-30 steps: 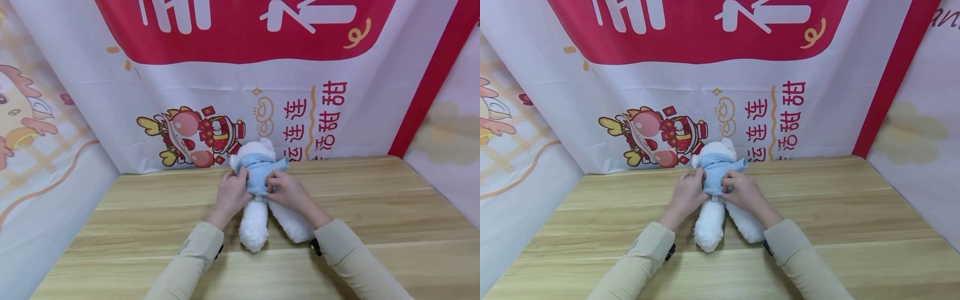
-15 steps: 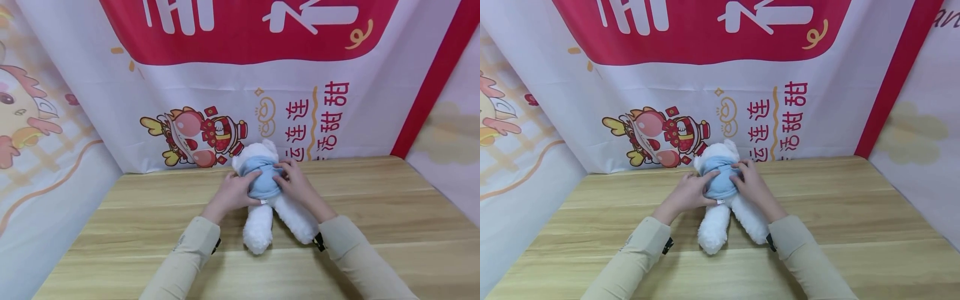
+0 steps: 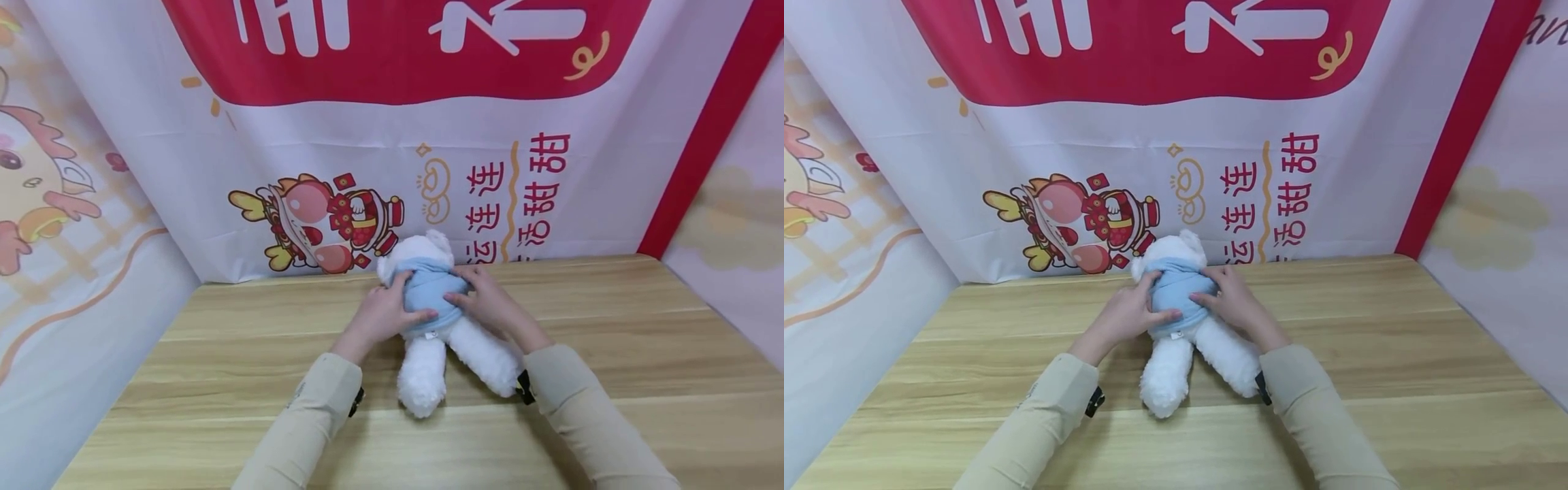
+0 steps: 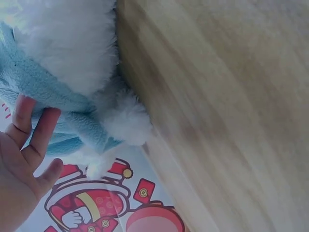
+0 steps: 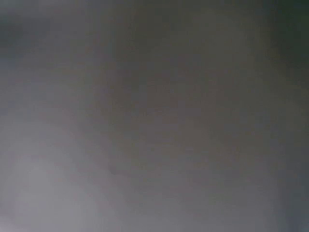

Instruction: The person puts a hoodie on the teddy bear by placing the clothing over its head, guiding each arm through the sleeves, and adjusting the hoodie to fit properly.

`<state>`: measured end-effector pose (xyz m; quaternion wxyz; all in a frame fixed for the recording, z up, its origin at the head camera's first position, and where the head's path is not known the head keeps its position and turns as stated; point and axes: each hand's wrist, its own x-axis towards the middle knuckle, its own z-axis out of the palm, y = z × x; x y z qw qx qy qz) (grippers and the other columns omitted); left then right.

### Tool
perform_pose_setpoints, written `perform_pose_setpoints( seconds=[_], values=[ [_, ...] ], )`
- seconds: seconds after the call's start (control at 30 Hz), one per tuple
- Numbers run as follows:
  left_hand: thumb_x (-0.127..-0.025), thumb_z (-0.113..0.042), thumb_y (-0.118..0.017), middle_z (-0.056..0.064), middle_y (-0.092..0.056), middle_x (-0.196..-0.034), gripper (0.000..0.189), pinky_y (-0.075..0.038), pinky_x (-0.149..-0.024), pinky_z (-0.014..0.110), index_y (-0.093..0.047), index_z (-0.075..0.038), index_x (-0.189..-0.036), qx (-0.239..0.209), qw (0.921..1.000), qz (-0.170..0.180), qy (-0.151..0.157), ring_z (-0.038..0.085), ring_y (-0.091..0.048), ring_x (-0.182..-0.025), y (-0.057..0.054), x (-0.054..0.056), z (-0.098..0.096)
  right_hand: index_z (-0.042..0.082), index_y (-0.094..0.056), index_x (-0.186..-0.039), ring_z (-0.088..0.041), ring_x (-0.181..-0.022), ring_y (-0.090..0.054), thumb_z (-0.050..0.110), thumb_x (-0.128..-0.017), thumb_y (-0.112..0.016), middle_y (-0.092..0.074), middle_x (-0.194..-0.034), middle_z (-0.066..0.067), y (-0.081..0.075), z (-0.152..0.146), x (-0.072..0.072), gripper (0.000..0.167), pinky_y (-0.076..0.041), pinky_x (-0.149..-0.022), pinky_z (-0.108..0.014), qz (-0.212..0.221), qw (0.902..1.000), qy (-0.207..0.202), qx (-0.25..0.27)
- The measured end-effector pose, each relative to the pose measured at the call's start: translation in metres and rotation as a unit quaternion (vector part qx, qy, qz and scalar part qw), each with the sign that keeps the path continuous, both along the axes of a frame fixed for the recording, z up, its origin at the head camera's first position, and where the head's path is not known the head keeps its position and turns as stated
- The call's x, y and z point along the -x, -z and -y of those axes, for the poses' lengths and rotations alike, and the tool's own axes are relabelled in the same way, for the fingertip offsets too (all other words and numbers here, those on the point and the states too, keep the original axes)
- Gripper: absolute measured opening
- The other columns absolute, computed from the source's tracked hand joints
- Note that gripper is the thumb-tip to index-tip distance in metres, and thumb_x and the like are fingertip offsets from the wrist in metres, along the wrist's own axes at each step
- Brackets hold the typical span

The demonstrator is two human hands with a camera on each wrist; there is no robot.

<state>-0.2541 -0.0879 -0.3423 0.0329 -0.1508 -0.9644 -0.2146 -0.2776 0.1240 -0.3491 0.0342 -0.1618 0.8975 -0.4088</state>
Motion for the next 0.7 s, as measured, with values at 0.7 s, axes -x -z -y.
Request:
perform_pose_setpoints(
  seconds=[0.7],
  values=[
    [-0.074, -0.059, -0.073, 0.006, -0.051, -0.122, 0.062, -0.046, -0.093, 0.041, -0.054, -0.014, -0.111, -0.030, 0.9974, 0.006, 0.064, 0.024, -0.052, -0.105, 0.001, 0.013, -0.009, 0.005, -0.032, -0.144, -0.042, -0.129, -0.043, 0.020, -0.093, -0.061, -0.042, -0.141, -0.024, -0.002, -0.018, 0.007, 0.061, -0.037, -0.107, -0.054, 0.006, 0.9944, -0.105, -0.002]
  ],
)
